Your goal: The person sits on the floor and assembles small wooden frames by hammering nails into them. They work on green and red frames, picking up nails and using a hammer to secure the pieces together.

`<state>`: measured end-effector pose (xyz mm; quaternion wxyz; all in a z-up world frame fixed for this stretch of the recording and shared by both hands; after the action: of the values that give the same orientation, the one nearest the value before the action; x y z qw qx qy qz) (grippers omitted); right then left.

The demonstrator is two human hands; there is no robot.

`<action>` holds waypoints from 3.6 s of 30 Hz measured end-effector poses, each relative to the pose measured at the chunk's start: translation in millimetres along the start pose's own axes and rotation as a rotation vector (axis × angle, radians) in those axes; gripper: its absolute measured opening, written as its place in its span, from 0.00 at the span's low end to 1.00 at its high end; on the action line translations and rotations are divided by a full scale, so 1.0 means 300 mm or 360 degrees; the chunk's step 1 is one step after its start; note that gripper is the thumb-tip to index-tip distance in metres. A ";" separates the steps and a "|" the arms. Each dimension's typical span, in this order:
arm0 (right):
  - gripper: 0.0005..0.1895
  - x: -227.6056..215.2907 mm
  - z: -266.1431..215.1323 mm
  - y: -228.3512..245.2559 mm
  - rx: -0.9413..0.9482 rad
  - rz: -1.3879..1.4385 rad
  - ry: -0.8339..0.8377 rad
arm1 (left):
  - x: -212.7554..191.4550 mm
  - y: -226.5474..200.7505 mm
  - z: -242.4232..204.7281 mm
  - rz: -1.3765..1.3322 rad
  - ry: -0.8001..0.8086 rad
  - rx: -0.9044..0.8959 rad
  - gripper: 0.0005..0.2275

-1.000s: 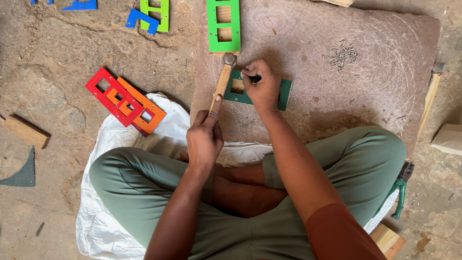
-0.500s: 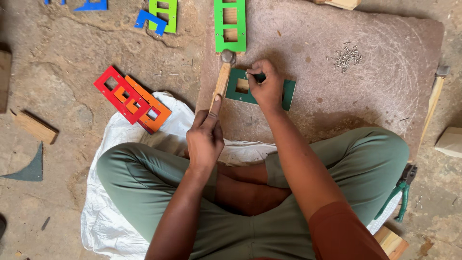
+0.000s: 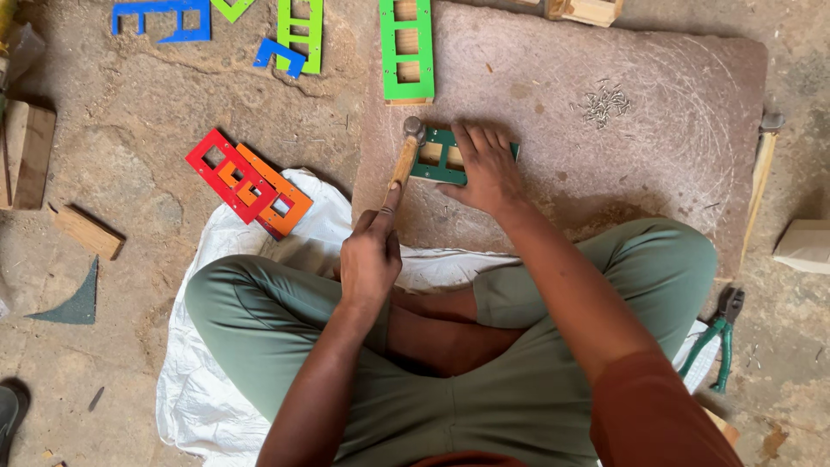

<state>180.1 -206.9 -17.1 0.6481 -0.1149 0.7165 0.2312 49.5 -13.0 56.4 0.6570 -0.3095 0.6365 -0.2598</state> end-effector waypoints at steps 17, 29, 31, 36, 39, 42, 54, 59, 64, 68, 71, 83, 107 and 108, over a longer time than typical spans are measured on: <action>0.56 0.009 -0.001 -0.007 0.0005 0.0016 -0.0064 | 0.163 0.137 -0.107 0.0077 0.0315 -0.0490 0.17; 0.56 0.015 0.004 -0.005 0.0041 0.0002 -0.0017 | 0.167 0.131 -0.152 -0.0329 0.0157 -0.0420 0.18; 0.56 0.010 0.003 -0.002 0.0039 0.0001 -0.0026 | 0.168 0.136 -0.148 -0.0465 0.0210 -0.0613 0.19; 0.54 -0.006 0.006 0.001 0.0037 0.0027 -0.0017 | 0.107 0.065 -0.072 -0.0506 0.0169 -0.0592 0.19; 0.53 -0.006 -0.002 -0.002 0.0041 0.0032 -0.0037 | 0.061 -0.010 -0.016 -0.0591 0.0074 -0.0352 0.15; 0.53 -0.007 -0.003 0.001 0.0038 0.0043 -0.0031 | 0.032 -0.058 0.039 -0.0580 0.0072 -0.0206 0.24; 0.54 -0.004 -0.002 -0.001 0.0035 0.0033 -0.0023 | 0.088 -0.047 0.029 0.0156 0.0167 -0.0014 0.28; 0.54 -0.009 0.006 0.001 -0.0005 0.0046 -0.0061 | 0.023 -0.089 0.049 -0.0006 0.0064 0.0052 0.29; 0.53 -0.007 -0.015 -0.001 -0.0025 0.0037 -0.0147 | -0.022 -0.121 0.046 -0.0128 -0.0162 0.0259 0.27; 0.54 -0.005 0.001 0.000 -0.0019 0.0064 -0.0159 | 0.028 -0.079 0.076 0.0074 -0.0003 0.0146 0.27; 0.53 0.005 0.005 -0.007 0.0031 0.0033 -0.0060 | 0.011 -0.044 0.048 0.0047 0.0149 0.0023 0.30; 0.52 -0.002 -0.002 0.000 0.0005 0.0035 -0.0106 | -0.064 -0.141 0.046 -0.0249 -0.0318 0.0483 0.25; 0.53 0.010 0.002 -0.003 -0.0001 0.0031 -0.0118 | -0.033 -0.018 0.089 -0.0326 0.0001 0.0109 0.28; 0.53 0.015 -0.006 -0.002 -0.0007 0.0035 -0.0100 | -0.059 -0.038 0.068 -0.0276 -0.0088 0.0183 0.27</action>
<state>178.2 -207.6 -21.5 0.6675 -0.1012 0.6963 0.2435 69.6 -6.2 76.7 0.6660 -0.3323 0.5730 -0.3431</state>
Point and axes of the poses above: each hand's wrist, its own z-axis towards the middle knuckle, its own x-axis out of the palm, y = z × x, the point moved 4 cm from there along z, towards the middle knuckle, and after that the axes turned 4 degrees about -z, right-handed, at the moved point
